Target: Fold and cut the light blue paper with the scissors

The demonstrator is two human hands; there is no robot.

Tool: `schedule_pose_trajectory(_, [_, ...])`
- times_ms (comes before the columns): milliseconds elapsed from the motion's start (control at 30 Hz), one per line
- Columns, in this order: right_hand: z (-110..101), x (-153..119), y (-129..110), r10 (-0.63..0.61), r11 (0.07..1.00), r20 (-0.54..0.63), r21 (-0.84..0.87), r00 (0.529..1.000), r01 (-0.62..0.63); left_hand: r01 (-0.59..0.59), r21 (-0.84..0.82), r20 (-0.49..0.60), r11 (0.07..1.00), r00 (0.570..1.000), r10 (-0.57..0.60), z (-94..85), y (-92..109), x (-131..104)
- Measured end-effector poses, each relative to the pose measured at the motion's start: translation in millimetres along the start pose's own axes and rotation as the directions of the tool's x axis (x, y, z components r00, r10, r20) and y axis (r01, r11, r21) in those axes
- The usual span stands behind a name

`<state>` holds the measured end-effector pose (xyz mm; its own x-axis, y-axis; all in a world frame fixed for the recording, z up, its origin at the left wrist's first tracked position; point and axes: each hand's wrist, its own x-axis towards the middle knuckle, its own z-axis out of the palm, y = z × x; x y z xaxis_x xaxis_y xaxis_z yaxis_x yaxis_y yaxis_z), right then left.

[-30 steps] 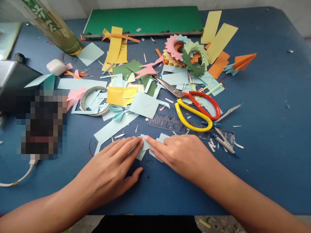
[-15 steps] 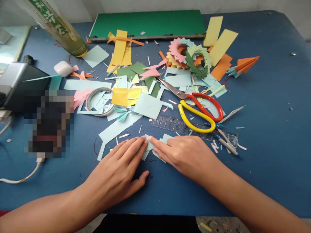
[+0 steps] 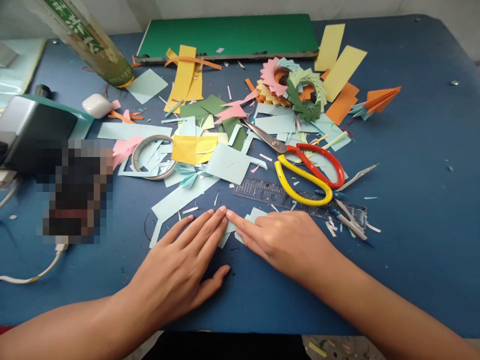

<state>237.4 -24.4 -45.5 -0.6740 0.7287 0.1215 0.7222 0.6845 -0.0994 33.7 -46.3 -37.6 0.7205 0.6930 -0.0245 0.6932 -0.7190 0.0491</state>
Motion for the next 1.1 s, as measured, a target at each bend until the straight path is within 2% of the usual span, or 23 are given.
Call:
schedule_pose_trajectory(233, [1.9, 0.0, 1.2, 0.021, 0.999, 0.013, 0.033, 1.0, -0.021, -0.031, -0.018, 0.065, 0.999, 0.997, 0.032, -5.5, -7.0, -3.6])
schedule_pose_trajectory(433, [1.0, -0.9, -0.8, 0.012, 1.0, 0.037, 0.005, 0.999, -0.012, -0.034, -0.017, 0.056, 0.999, 0.998, 0.035, -3.4, -9.6, -2.7])
schedule_pose_trajectory(700, [4.1, -1.3, -17.5, 0.097, 0.995, 0.057, -0.003, 0.994, -0.097, -0.072, -0.033, 0.059, 0.997, 0.995, 0.074, -9.6, -15.0, 2.2])
schedule_pose_trajectory(933, [3.6, -1.9, -12.8, 0.171, 0.971, 0.021, 0.163, 0.985, -0.172, -0.085, -0.035, 0.036, 0.996, 0.996, 0.086, -11.2, -17.5, 3.9])
schedule_pose_trajectory(1100, [2.9, -0.2, -18.5, 0.148, 0.989, -0.003, 0.015, 0.989, -0.148, -0.119, -0.039, 0.026, 0.992, 0.992, 0.12, -9.2, -17.4, 6.0])
